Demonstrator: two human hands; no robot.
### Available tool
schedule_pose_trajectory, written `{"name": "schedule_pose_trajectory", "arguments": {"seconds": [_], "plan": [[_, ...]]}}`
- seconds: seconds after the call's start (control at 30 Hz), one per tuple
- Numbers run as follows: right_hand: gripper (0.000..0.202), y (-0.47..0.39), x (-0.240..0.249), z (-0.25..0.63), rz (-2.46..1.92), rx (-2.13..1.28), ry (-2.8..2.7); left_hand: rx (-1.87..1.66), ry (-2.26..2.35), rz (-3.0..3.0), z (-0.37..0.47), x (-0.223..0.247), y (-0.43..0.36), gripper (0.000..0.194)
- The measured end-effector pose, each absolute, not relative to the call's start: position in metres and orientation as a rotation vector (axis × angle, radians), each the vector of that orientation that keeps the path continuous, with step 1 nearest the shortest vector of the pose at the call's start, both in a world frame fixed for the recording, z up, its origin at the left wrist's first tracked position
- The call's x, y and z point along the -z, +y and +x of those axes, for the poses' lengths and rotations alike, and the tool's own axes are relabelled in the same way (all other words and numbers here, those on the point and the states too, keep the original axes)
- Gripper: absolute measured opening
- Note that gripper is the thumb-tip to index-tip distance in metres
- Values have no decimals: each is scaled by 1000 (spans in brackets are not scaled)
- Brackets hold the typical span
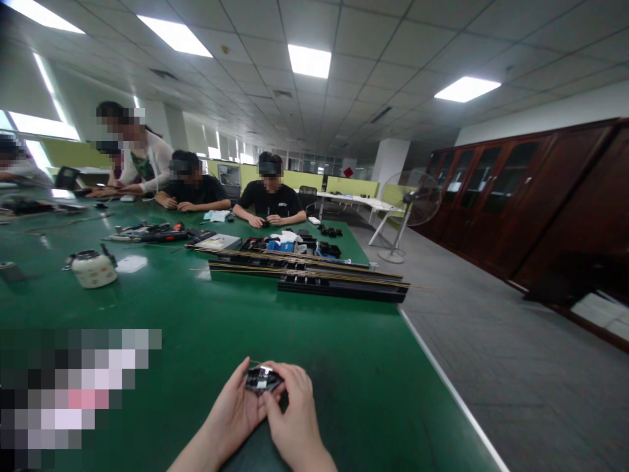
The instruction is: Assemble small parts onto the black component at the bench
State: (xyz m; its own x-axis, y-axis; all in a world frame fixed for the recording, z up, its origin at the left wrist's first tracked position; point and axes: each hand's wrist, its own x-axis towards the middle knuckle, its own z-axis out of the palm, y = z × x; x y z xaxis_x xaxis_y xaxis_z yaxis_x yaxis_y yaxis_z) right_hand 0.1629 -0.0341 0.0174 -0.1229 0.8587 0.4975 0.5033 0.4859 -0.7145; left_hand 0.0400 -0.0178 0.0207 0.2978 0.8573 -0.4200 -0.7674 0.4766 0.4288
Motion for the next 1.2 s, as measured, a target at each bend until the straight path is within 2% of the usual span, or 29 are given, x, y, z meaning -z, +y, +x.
{"name": "schedule_pose_trajectory", "arguments": {"seconds": [0.23, 0.6, 1.0, 1.2], "plan": [[36, -32, -12, 162, -1165, -565, -1713, -1077, 647, 170, 39, -15, -16, 31], [32, -26, 6, 169, -1226, -540, -1619, -1132, 564, 265, 36, -15, -18, 22], [28, -25, 6, 170, -1251, -515, -1573, -1113, 421, 360, 34, -16, -23, 35], [28, -25, 6, 169, -1256, -523, -1559, -1138, 466, 386, 36, -13, -22, 33]]}}
